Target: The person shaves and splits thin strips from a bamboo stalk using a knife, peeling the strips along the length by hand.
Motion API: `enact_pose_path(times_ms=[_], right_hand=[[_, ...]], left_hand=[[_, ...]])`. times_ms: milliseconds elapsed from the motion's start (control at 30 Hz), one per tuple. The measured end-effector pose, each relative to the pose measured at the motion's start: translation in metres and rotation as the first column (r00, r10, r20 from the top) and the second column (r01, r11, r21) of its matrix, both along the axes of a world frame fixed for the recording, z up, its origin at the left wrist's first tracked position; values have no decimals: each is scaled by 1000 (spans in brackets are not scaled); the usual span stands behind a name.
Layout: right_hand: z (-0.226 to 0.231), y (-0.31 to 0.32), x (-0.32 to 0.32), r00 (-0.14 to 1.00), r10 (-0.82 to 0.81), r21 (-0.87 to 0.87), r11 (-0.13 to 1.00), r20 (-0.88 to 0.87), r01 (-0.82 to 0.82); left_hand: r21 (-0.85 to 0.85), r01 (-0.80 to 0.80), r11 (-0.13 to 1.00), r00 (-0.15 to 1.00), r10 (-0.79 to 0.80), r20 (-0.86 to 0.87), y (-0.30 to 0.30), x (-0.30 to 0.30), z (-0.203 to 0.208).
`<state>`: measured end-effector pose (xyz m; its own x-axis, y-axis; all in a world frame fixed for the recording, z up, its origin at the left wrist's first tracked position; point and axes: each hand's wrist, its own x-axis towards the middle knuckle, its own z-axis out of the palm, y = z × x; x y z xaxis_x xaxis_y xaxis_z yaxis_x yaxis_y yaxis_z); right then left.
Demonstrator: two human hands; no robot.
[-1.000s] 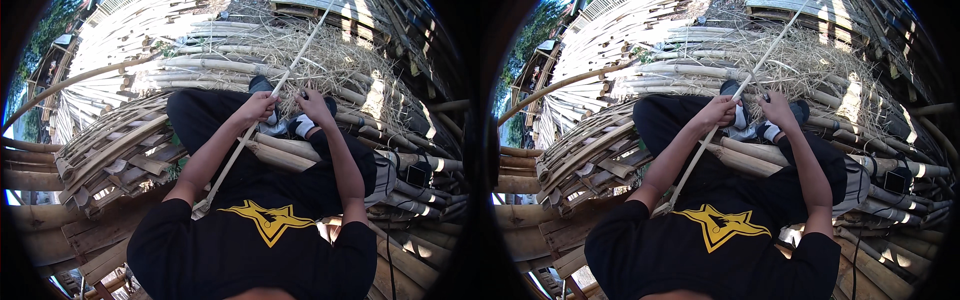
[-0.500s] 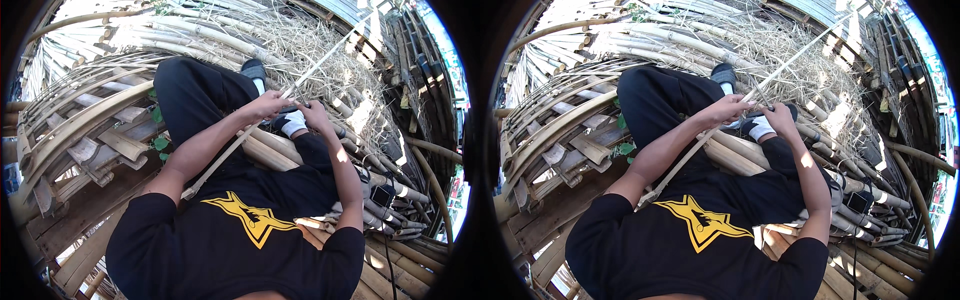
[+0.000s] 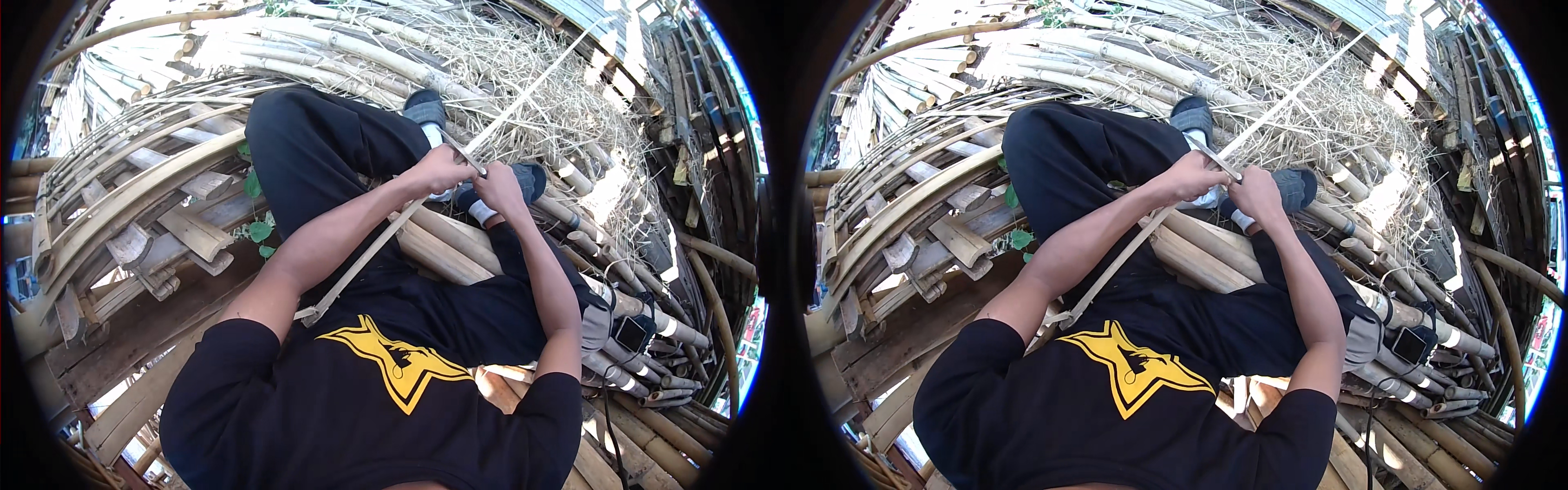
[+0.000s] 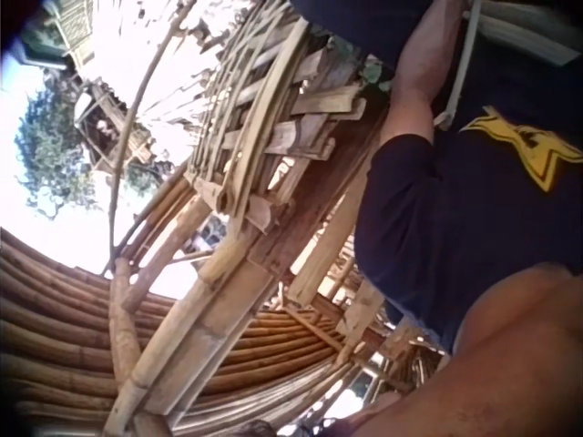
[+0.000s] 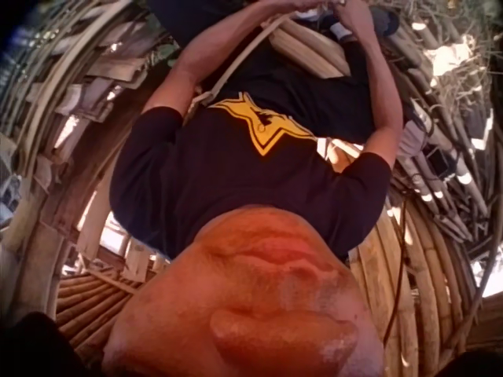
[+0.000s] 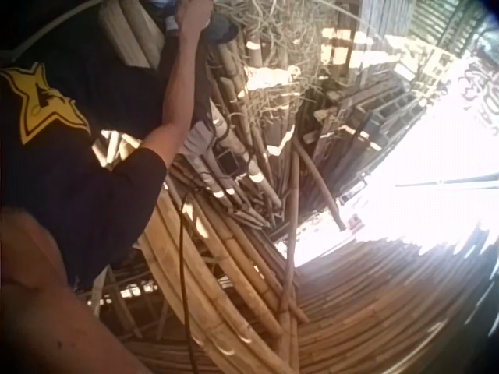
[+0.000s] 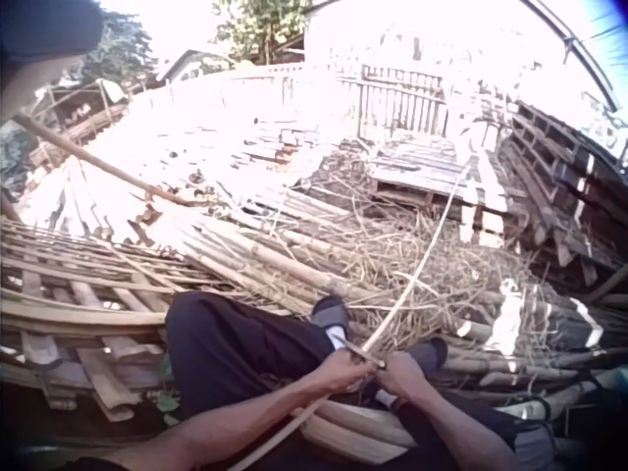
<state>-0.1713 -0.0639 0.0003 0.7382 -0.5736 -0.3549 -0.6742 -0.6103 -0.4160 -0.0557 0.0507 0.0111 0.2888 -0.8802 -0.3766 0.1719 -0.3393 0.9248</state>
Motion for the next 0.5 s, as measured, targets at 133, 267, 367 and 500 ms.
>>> enact_pose_path(times_ms=[133,267,367,500], right_hand=[[-8,-2,-1,999,-7,39,999,43,5],[-16,-7,-4,995,-16,-10,1000,96,17],[-8,-11,-4,992,-3,-73,997,126,13],[-1,-20,4,986,-48,-155,985,160,73]], left_hand=[[36,10,999,1000,-10,-12,0,-3,7],[23,41,999,992,-38,-118,1,-7,9],[20,39,999,990,-36,-133,0,-7,3],[50,57,997,994,-52,-92,-5,2,-1]])
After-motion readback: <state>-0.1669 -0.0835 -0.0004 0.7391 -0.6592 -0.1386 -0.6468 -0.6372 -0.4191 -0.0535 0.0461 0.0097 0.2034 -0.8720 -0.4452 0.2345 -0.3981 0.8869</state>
